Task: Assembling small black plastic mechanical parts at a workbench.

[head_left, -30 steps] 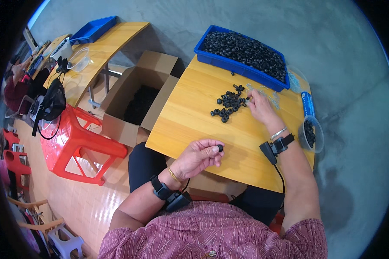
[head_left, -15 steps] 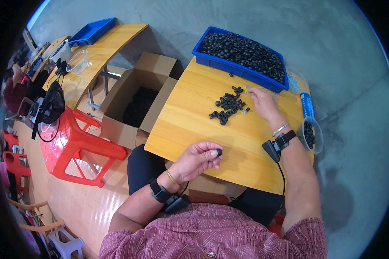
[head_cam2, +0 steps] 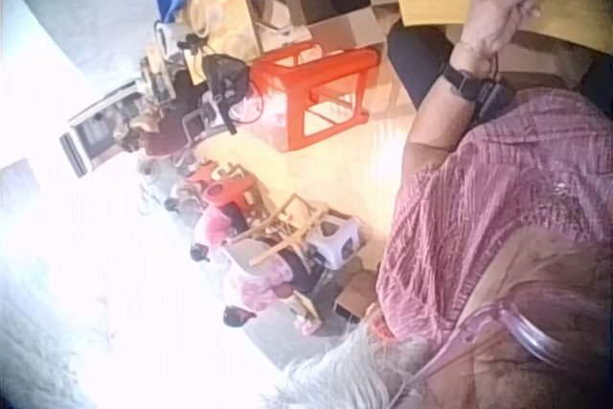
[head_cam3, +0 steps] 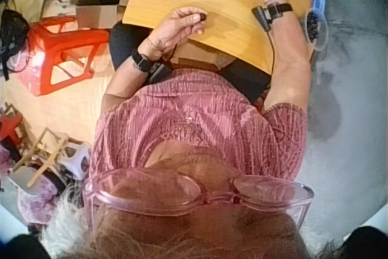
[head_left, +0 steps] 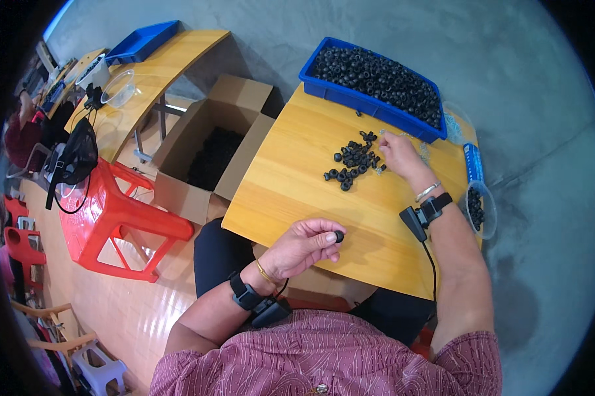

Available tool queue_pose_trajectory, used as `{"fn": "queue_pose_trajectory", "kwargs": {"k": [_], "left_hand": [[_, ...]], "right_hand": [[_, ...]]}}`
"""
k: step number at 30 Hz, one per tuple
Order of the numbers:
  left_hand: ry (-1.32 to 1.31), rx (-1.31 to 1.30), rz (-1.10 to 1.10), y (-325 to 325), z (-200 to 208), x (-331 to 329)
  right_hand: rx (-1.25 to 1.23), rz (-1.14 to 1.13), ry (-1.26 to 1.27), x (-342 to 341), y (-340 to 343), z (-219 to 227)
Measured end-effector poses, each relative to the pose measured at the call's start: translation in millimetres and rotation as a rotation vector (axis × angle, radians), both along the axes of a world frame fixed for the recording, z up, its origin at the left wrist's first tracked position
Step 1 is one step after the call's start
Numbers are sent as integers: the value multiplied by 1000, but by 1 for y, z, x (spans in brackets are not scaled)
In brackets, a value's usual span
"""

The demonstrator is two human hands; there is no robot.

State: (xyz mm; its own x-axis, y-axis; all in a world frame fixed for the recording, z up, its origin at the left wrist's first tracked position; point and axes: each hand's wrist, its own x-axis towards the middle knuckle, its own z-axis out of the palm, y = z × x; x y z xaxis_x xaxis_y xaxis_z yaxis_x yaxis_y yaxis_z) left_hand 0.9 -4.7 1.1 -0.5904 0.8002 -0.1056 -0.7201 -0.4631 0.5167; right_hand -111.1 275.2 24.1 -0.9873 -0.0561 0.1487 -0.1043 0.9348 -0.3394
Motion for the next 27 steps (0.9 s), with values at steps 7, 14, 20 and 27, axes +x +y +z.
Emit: {"fn": "queue_pose_trajectory", "kwargs": {"k": [7, 14, 20, 27], "left_hand": [[-13, 56, -1, 0, -6, 0], [-9, -39, -10, 0, 3, 0], [6, 2, 9, 1, -2, -1], [44, 93, 31, 4, -11, -3]], "right_hand": [[-126, 0, 98, 4, 20, 4], [59, -6, 11, 2, 10, -3], [164, 21, 28, 12, 3, -1], [-148, 144, 254, 74, -28, 32]]}}
